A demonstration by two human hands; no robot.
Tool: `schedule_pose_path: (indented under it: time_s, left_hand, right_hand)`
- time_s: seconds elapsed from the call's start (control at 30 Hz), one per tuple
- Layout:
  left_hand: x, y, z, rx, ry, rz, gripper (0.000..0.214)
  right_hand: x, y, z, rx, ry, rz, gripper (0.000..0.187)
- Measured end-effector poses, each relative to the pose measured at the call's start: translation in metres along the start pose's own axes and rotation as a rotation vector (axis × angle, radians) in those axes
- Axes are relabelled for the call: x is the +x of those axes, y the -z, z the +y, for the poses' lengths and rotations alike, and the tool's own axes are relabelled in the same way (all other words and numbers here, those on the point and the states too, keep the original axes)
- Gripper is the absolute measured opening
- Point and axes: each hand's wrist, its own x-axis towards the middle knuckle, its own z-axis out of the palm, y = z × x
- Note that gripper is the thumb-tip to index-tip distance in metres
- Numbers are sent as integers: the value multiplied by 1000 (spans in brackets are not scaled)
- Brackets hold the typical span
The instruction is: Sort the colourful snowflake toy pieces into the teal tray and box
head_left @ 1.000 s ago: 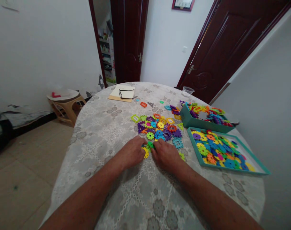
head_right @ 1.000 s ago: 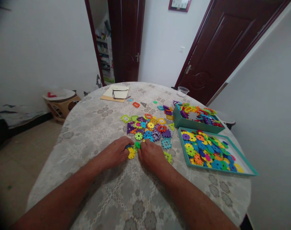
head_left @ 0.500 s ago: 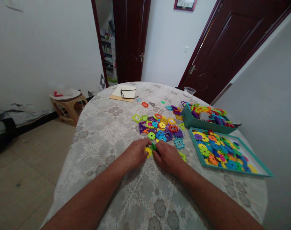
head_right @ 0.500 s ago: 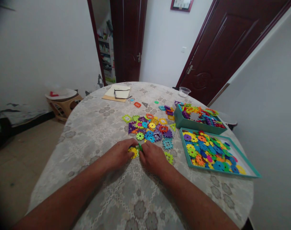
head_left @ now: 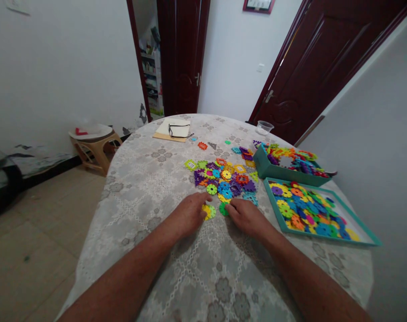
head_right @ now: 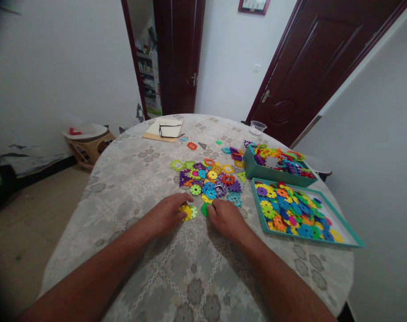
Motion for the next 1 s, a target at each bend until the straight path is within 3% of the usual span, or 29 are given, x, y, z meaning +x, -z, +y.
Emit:
schedule_pose_path:
  time_s: [0.17, 0.3, 0.6, 0.83, 1.0]
  left_hand:
    - [1, 2, 1, 35, 11, -7, 44]
    - [2, 4, -1, 61, 33, -25, 44]
    - [2, 8, -1, 54, 35, 3, 46]
    - [2, 12, 3, 48, 55, -44, 41]
    - [3, 10, -6, 37, 20, 9, 44]
  right_hand:
    - [2, 1, -2, -155, -29, -64, 44]
    - [1, -6, -12, -156, 19, -80, 46]
    - [-3, -17, -25, 173, 156, 50, 38]
    - [-2, -20, -25, 152, 220, 74, 36]
    - [2, -19, -19, 104, 143, 117, 36]
